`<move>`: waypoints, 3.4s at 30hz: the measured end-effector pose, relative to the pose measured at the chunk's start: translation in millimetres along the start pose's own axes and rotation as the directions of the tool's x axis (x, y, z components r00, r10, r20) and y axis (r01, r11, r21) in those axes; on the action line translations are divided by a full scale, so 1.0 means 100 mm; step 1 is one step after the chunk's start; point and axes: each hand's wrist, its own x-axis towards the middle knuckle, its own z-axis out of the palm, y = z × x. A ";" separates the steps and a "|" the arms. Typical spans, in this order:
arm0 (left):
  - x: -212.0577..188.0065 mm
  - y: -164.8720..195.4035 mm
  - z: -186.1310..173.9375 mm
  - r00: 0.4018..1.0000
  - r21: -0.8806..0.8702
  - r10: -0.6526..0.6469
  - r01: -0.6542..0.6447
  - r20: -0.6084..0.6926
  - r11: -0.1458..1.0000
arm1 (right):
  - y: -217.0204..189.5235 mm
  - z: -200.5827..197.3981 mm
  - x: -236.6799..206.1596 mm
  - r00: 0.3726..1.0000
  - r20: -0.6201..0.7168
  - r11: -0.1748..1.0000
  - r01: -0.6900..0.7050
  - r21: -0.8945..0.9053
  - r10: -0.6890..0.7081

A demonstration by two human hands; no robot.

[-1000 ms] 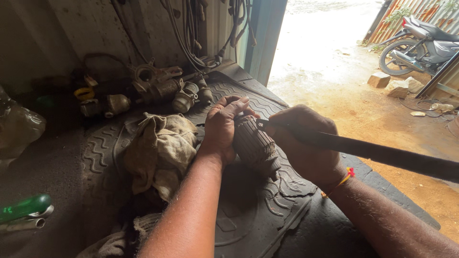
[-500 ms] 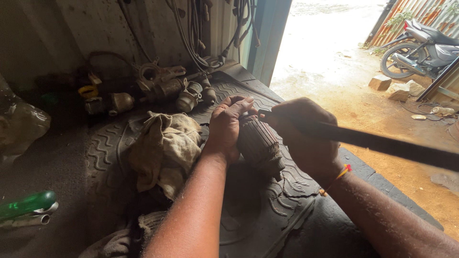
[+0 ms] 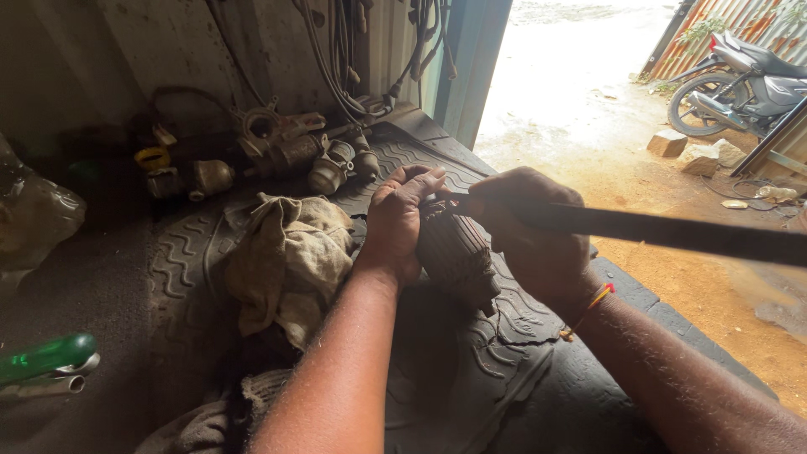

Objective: The person uses a flat metal tool to scrape and clean the surface of a cylindrical motor component. They hold the component steady with one hand while scraping with the other, then wipe the surface with a cloth before resuming scraping.

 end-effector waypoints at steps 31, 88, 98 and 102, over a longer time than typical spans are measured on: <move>0.01 0.01 -0.02 1.000 0.009 0.015 -0.015 0.002 1.000 | 0.00 0.02 -0.01 0.999 -0.022 0.996 -0.043 0.079 0.045; -0.04 0.06 0.03 1.000 0.064 0.001 -0.002 0.011 0.998 | -0.12 -0.15 -0.11 0.977 0.050 0.951 0.213 -0.224 -0.207; -0.06 0.08 0.03 1.000 0.038 0.004 -0.004 0.020 0.999 | -0.11 -0.17 -0.13 0.962 0.076 0.937 0.272 -0.221 -0.262; -0.06 0.09 0.04 1.000 0.062 0.007 -0.008 0.016 0.998 | -0.09 -0.22 -0.14 0.943 0.136 0.923 0.328 -0.200 -0.305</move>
